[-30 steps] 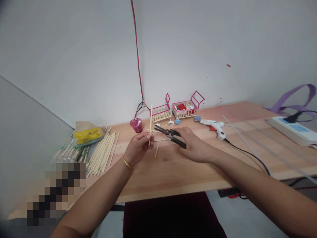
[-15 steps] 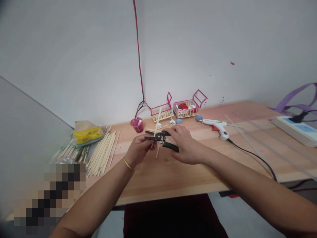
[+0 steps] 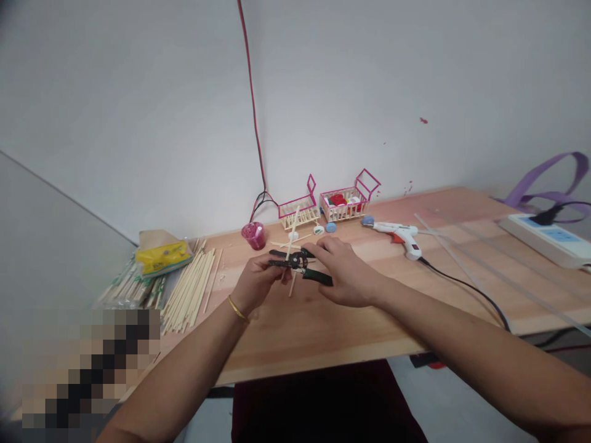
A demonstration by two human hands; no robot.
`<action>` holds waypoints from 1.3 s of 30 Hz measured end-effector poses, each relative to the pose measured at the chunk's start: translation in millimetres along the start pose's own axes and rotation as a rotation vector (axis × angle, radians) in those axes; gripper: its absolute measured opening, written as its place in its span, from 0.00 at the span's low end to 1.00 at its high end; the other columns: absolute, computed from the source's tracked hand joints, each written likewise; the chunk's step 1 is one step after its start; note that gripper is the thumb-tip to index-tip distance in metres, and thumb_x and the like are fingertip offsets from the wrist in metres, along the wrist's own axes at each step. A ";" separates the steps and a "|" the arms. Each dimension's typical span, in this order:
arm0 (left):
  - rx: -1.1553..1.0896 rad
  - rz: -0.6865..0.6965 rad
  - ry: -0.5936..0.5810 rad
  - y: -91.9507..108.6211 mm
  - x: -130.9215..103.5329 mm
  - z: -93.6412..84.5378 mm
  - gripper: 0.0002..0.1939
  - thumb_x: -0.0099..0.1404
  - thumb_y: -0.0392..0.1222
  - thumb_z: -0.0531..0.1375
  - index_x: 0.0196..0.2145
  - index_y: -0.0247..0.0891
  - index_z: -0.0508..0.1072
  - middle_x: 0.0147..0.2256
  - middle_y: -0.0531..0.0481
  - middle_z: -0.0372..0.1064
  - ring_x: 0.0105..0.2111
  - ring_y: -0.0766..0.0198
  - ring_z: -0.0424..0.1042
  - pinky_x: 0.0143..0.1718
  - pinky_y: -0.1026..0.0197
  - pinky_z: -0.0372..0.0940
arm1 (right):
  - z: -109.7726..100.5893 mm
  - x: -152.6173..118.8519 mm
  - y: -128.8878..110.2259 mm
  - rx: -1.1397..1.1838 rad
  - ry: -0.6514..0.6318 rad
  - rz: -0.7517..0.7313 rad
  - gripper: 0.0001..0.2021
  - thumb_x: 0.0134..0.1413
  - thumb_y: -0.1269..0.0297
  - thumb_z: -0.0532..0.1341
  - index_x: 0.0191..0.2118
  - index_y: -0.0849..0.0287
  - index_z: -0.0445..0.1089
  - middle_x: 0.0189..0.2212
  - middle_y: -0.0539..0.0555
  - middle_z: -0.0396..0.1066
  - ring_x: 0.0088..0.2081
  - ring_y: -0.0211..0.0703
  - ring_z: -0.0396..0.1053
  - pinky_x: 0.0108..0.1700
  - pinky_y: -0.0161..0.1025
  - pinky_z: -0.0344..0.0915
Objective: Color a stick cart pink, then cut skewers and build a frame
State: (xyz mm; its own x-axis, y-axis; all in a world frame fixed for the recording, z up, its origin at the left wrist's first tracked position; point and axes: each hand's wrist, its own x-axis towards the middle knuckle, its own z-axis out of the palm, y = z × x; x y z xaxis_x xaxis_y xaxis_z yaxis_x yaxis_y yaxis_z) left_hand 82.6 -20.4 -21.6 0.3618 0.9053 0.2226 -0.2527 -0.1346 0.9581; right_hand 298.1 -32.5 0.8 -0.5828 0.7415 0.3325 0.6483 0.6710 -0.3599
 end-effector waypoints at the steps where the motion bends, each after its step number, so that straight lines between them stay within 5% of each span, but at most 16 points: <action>1: -0.022 -0.014 -0.016 1.0 -0.2 -0.5 0.08 0.57 0.40 0.64 0.31 0.31 0.73 0.23 0.50 0.69 0.22 0.69 0.67 0.25 0.65 0.62 | -0.9 -0.5 1.0 0.021 -0.005 -0.006 0.36 0.38 0.74 0.59 0.59 0.57 0.55 0.46 0.60 0.60 0.49 0.55 0.58 0.50 0.54 0.59; 4: -0.108 -0.025 -0.085 9.5 -2.2 -2.4 0.21 0.52 0.36 0.67 0.44 0.38 0.68 0.38 0.46 0.72 0.25 0.66 0.72 0.26 0.63 0.67 | -6.3 -2.6 1.1 0.133 -0.036 -0.046 0.37 0.38 0.75 0.59 0.60 0.56 0.54 0.47 0.60 0.60 0.50 0.53 0.59 0.52 0.52 0.59; 8: -0.119 -0.039 -0.286 29.2 -9.9 -2.9 0.49 0.50 0.32 0.68 0.61 0.62 0.48 0.63 0.40 0.49 0.30 0.64 0.76 0.30 0.58 0.71 | -14.6 -5.9 -3.7 0.302 -0.149 -0.151 0.39 0.38 0.77 0.57 0.61 0.54 0.53 0.49 0.58 0.61 0.52 0.51 0.60 0.55 0.51 0.59; 12: -0.046 -0.109 -0.488 40.1 -18.5 -1.8 0.34 0.54 0.35 0.67 0.57 0.54 0.63 0.57 0.41 0.61 0.32 0.60 0.77 0.34 0.58 0.71 | -11.9 -10.6 -4.1 0.376 -0.223 -0.257 0.42 0.38 0.78 0.55 0.64 0.54 0.48 0.54 0.58 0.61 0.56 0.52 0.59 0.56 0.52 0.58; 15: -0.047 -0.161 -0.536 39.0 -20.7 -2.8 0.29 0.53 0.36 0.68 0.53 0.48 0.69 0.49 0.42 0.69 0.31 0.59 0.77 0.34 0.58 0.71 | -4.6 -15.3 -1.9 0.387 -0.226 -0.305 0.44 0.39 0.77 0.56 0.66 0.55 0.42 0.56 0.60 0.60 0.57 0.51 0.59 0.56 0.52 0.59; 23: -0.193 -0.171 -0.577 30.8 -17.3 -5.2 0.32 0.52 0.36 0.68 0.53 0.54 0.68 0.60 0.42 0.58 0.29 0.60 0.77 0.29 0.60 0.71 | -5.3 -14.8 -16.4 0.492 -0.276 -0.284 0.42 0.38 0.78 0.55 0.64 0.57 0.47 0.59 0.61 0.58 0.59 0.52 0.58 0.58 0.53 0.58; 39: -0.266 -0.246 -0.512 11.3 -12.0 -8.6 0.33 0.51 0.33 0.69 0.53 0.50 0.68 0.61 0.38 0.56 0.28 0.63 0.76 0.29 0.61 0.71 | 6.7 -22.3 -11.6 0.500 -0.242 -0.195 0.41 0.37 0.77 0.55 0.63 0.57 0.52 0.54 0.60 0.64 0.51 0.52 0.65 0.50 0.50 0.64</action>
State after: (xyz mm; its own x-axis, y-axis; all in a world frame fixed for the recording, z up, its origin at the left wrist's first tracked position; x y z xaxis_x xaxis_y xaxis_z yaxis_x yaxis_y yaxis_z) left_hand 67.7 -29.3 -15.0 0.8051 0.5803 0.1227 -0.2985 0.2177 0.9292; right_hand 300.3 -56.8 -8.3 -0.8016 0.5448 0.2462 0.2422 0.6725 -0.6993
